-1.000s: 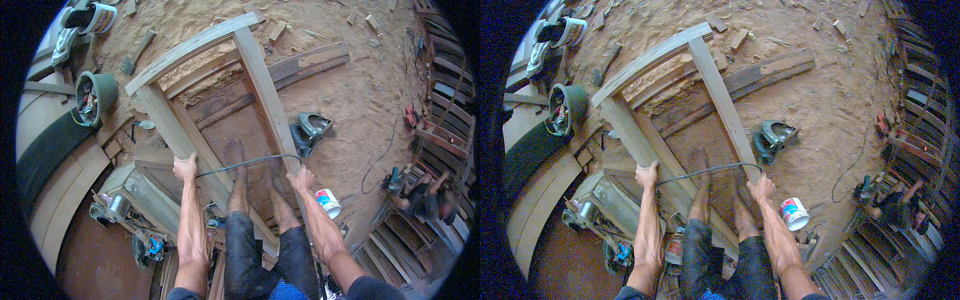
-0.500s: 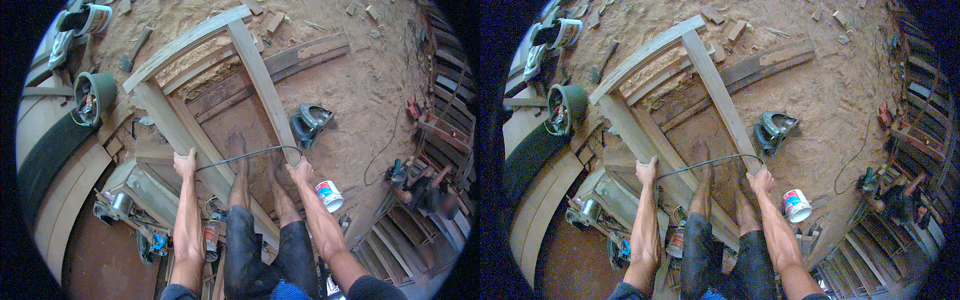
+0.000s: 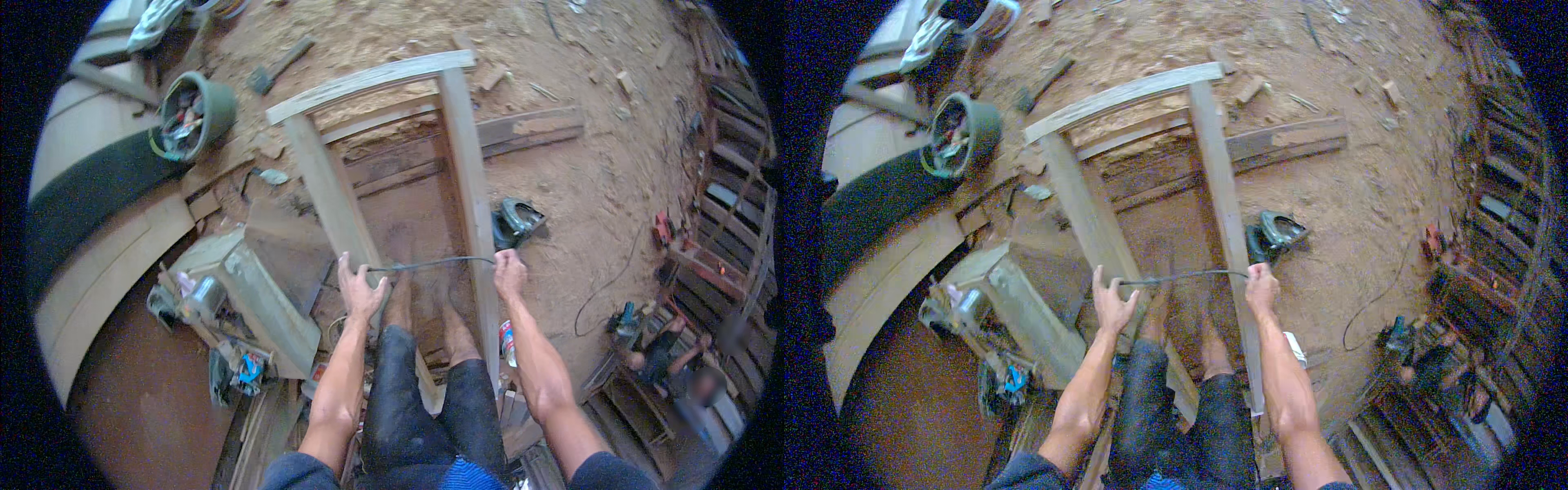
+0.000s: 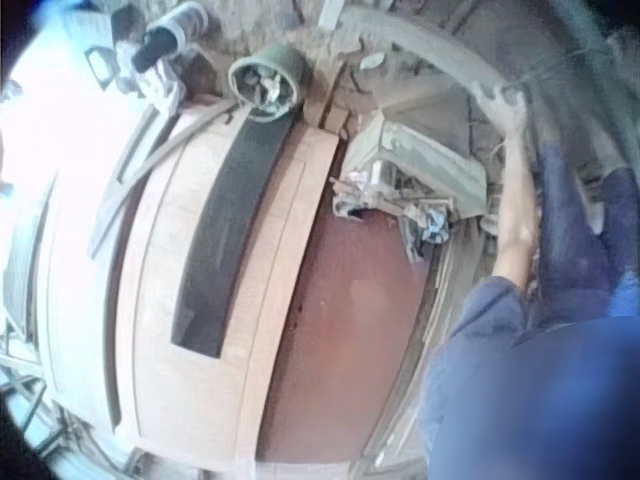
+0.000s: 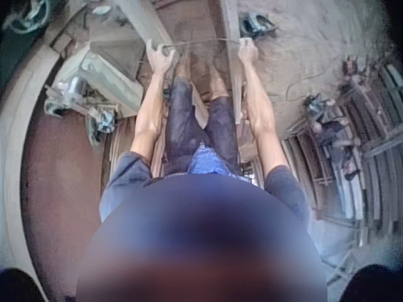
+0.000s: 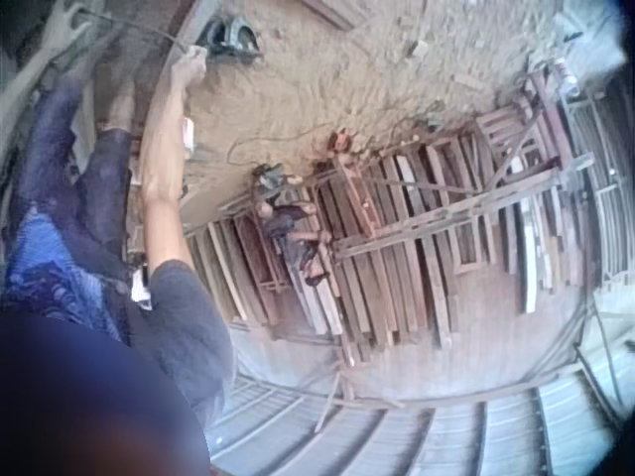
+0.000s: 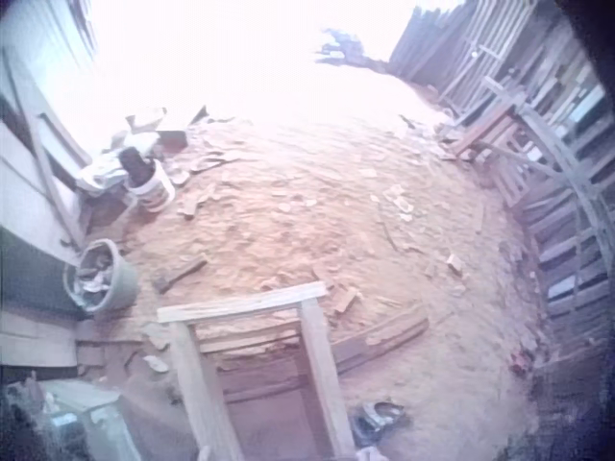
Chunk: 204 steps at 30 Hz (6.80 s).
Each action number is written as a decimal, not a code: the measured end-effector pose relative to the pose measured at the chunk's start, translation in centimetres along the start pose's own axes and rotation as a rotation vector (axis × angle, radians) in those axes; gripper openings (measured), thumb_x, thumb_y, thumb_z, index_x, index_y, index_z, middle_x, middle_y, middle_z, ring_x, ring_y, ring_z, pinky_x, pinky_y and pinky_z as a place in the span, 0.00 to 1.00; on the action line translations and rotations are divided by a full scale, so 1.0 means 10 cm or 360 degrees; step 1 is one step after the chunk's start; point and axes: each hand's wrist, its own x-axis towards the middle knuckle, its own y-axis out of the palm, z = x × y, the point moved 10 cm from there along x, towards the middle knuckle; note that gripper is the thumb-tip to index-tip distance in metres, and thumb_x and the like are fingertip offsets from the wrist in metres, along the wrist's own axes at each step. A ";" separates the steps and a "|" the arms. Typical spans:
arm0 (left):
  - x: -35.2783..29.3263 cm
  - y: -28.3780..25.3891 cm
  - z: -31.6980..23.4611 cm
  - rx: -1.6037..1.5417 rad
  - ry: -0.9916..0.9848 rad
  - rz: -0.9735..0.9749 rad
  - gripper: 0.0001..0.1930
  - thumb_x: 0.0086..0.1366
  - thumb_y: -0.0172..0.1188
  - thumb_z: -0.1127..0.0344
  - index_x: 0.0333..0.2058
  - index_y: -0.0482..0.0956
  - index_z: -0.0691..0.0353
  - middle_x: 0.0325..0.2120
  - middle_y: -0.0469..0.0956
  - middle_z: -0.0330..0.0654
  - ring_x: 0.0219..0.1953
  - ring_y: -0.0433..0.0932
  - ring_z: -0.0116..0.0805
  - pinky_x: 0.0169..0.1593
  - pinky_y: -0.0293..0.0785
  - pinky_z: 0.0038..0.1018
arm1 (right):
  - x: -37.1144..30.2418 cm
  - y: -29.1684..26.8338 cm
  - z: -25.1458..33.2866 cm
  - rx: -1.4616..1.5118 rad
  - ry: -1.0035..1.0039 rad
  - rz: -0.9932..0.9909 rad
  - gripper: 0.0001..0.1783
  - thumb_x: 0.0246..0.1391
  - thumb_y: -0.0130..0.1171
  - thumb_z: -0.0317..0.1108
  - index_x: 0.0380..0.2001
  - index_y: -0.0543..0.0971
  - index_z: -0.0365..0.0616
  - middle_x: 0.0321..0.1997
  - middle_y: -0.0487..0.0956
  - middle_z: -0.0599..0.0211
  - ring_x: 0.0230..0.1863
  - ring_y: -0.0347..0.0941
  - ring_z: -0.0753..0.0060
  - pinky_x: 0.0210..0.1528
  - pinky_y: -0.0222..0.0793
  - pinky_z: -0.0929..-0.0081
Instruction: The person uses a circular saw to cut a wooden frame in a workshop. They position the frame, make several cuts, and adjust the wood between cuts.
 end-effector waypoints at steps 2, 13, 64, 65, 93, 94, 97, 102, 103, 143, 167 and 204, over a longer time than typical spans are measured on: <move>-0.02 -0.12 0.04 0.0039 -0.0013 -0.0006 0.15 0.53 0.68 0.62 0.35 0.78 0.64 0.52 0.70 0.57 0.60 0.64 0.57 0.65 0.59 0.47 | -0.09 -0.06 0.06 0.0540 0.0187 0.0056 0.17 0.58 0.61 0.46 0.37 0.76 0.42 0.25 0.81 0.60 0.36 0.82 0.53 0.43 0.73 0.52; 0.27 -1.41 -1.16 -0.0411 0.0669 -0.0381 0.16 0.52 0.73 0.60 0.21 0.73 0.59 0.17 0.74 0.43 0.20 0.74 0.44 0.26 0.69 0.38 | -0.68 0.10 0.36 -0.0282 -0.0398 0.0598 0.29 0.67 0.40 0.55 0.41 0.82 0.42 0.46 0.81 0.50 0.51 0.75 0.48 0.55 0.69 0.58; 1.61 -2.99 -1.65 0.0351 0.0366 -0.0493 0.11 0.62 0.65 0.63 0.28 0.75 0.63 0.13 0.68 0.39 0.16 0.65 0.29 0.22 0.61 0.30 | 0.61 -2.07 0.03 0.0239 -0.0252 0.0194 0.31 0.49 0.65 0.33 0.57 0.71 0.37 0.43 0.81 0.49 0.46 0.78 0.54 0.51 0.71 0.64; 1.65 -3.01 -1.52 0.0432 0.0259 -0.0463 0.12 0.62 0.65 0.62 0.28 0.75 0.63 0.14 0.69 0.42 0.17 0.67 0.30 0.23 0.63 0.31 | 0.53 -2.16 0.06 0.0408 -0.0157 0.0146 0.30 0.48 0.65 0.32 0.56 0.72 0.37 0.43 0.81 0.52 0.46 0.78 0.59 0.52 0.71 0.66; 4.19 -1.35 -0.81 0.0549 0.0652 -0.0245 0.21 0.68 0.50 0.44 0.41 0.82 0.53 0.31 0.82 0.47 0.37 0.81 0.55 0.44 0.75 0.45 | 0.58 -1.00 2.00 0.1027 -0.0382 -0.0432 0.13 0.45 0.67 0.30 0.36 0.81 0.40 0.26 0.81 0.65 0.27 0.78 0.73 0.32 0.73 0.71; 4.17 -1.34 -0.82 0.0484 0.0710 -0.0253 0.21 0.68 0.50 0.44 0.40 0.82 0.53 0.32 0.82 0.48 0.37 0.81 0.54 0.43 0.75 0.45 | 0.59 -0.96 2.02 0.0997 -0.0360 -0.0396 0.13 0.44 0.67 0.30 0.36 0.81 0.40 0.26 0.81 0.65 0.27 0.78 0.73 0.32 0.73 0.71; 4.11 -1.42 -0.86 0.0454 0.0815 -0.0346 0.20 0.68 0.50 0.46 0.36 0.82 0.55 0.31 0.81 0.49 0.35 0.81 0.53 0.39 0.75 0.44 | 0.59 -0.96 2.26 0.0862 -0.0534 -0.0529 0.10 0.44 0.67 0.30 0.33 0.81 0.40 0.23 0.78 0.67 0.25 0.74 0.75 0.31 0.71 0.71; 4.13 -1.39 -0.91 0.0441 0.0825 -0.0269 0.20 0.68 0.50 0.47 0.36 0.81 0.57 0.30 0.81 0.49 0.35 0.81 0.52 0.38 0.75 0.44 | 0.71 -0.67 2.44 0.1040 -0.0490 -0.0470 0.12 0.43 0.68 0.30 0.33 0.80 0.40 0.24 0.77 0.68 0.26 0.72 0.76 0.32 0.70 0.71; 4.15 -1.37 -0.90 0.0445 0.0797 -0.0238 0.20 0.68 0.51 0.46 0.36 0.81 0.57 0.30 0.81 0.49 0.35 0.80 0.52 0.38 0.75 0.44 | 0.72 -0.64 2.46 0.0994 -0.0514 -0.0519 0.12 0.42 0.68 0.30 0.33 0.80 0.40 0.23 0.77 0.69 0.25 0.71 0.77 0.31 0.69 0.72; 4.22 -1.08 -2.09 -0.0196 0.1008 -0.0153 0.22 0.58 0.63 0.38 0.36 0.86 0.50 0.33 0.82 0.36 0.35 0.83 0.41 0.37 0.78 0.36 | 0.86 -0.21 2.72 0.1061 -0.0567 -0.0389 0.09 0.51 0.70 0.31 0.30 0.80 0.40 0.23 0.79 0.74 0.25 0.73 0.84 0.28 0.69 0.80; 4.22 -1.03 -2.14 -0.0247 0.1112 -0.0302 0.16 0.61 0.61 0.48 0.32 0.85 0.53 0.31 0.82 0.39 0.33 0.82 0.42 0.37 0.78 0.36 | 0.87 -0.14 2.67 0.1009 -0.0464 -0.0233 0.13 0.52 0.67 0.24 0.43 0.81 0.35 0.38 0.82 0.67 0.39 0.77 0.79 0.43 0.72 0.78; 4.18 -1.05 -2.09 -0.0359 0.1158 -0.0381 0.13 0.62 0.61 0.53 0.29 0.85 0.55 0.27 0.82 0.40 0.31 0.82 0.40 0.36 0.78 0.37 | 0.86 -0.07 2.49 0.1116 -0.0302 -0.0333 0.14 0.49 0.69 0.26 0.40 0.81 0.36 0.35 0.81 0.68 0.36 0.76 0.79 0.39 0.72 0.78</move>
